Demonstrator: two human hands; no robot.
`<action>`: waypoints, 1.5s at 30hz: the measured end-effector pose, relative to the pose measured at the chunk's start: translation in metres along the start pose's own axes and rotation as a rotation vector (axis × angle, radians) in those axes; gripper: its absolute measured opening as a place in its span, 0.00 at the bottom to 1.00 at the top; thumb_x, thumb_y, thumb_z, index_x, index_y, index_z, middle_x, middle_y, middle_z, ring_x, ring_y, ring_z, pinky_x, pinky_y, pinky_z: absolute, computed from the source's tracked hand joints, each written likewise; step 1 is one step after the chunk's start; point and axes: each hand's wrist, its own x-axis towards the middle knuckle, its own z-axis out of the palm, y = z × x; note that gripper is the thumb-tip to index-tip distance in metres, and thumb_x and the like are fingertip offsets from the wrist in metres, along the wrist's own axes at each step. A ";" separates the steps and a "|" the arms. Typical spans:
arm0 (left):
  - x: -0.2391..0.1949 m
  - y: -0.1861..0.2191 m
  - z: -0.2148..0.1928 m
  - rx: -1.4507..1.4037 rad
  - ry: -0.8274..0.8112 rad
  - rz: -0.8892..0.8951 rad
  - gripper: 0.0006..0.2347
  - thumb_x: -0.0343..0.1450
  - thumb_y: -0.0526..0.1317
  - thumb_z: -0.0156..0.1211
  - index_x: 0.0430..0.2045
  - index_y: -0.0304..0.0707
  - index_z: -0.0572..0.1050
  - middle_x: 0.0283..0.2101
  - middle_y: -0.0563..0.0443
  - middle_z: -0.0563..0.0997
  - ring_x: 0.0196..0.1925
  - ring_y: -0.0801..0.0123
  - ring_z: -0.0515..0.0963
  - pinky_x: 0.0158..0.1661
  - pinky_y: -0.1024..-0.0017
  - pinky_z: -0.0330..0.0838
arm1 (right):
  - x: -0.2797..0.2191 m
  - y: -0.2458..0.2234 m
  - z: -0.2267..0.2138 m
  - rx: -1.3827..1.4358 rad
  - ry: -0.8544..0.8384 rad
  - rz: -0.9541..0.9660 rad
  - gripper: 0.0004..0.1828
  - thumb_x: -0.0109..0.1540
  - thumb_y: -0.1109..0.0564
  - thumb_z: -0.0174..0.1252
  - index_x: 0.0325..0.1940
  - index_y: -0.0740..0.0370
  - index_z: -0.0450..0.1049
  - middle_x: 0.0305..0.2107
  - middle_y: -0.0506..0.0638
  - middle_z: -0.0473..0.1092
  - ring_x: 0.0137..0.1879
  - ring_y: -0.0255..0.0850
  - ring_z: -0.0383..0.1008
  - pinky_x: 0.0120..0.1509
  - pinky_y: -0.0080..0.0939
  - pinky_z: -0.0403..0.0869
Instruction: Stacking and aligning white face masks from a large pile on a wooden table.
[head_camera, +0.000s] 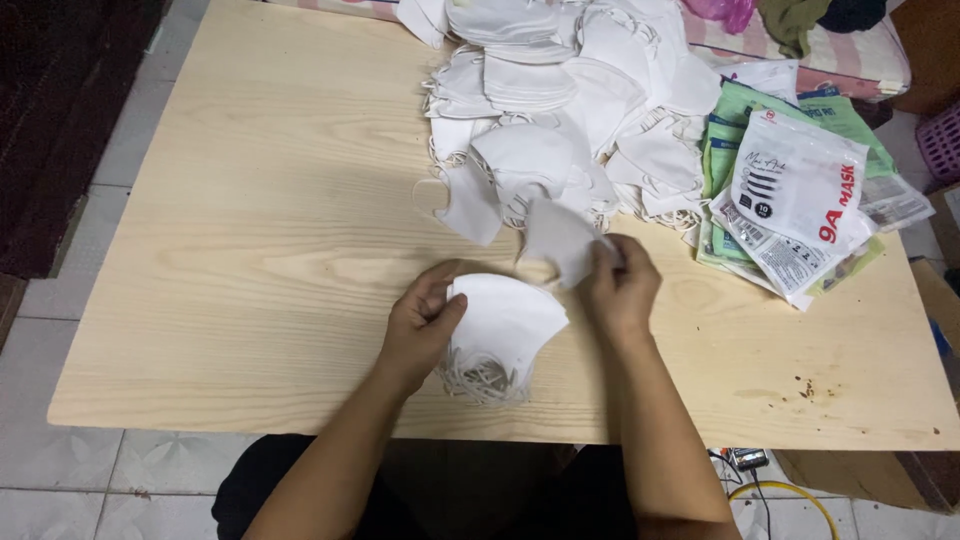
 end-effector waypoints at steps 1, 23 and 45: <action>-0.003 -0.002 0.000 0.000 0.001 -0.001 0.18 0.74 0.32 0.60 0.60 0.33 0.73 0.37 0.42 0.85 0.37 0.66 0.80 0.39 0.68 0.78 | 0.000 -0.006 -0.005 0.000 -0.001 0.000 0.06 0.66 0.57 0.66 0.47 0.56 0.81 0.32 0.54 0.76 0.42 0.51 0.80 0.43 0.45 0.78; -0.011 0.024 -0.012 0.655 0.179 0.067 0.07 0.79 0.39 0.64 0.44 0.34 0.80 0.32 0.34 0.78 0.35 0.56 0.76 0.34 0.60 0.69 | -0.040 -0.049 -0.004 0.129 -0.408 -0.067 0.27 0.55 0.44 0.74 0.50 0.63 0.78 0.44 0.64 0.77 0.52 0.66 0.77 0.55 0.62 0.77; -0.018 0.056 0.006 0.652 0.210 -0.113 0.08 0.80 0.43 0.54 0.48 0.42 0.73 0.38 0.51 0.76 0.36 0.71 0.72 0.34 0.72 0.68 | 0.022 -0.025 -0.007 -0.507 -0.619 -0.087 0.50 0.60 0.41 0.69 0.78 0.43 0.47 0.50 0.58 0.70 0.51 0.56 0.71 0.40 0.58 0.75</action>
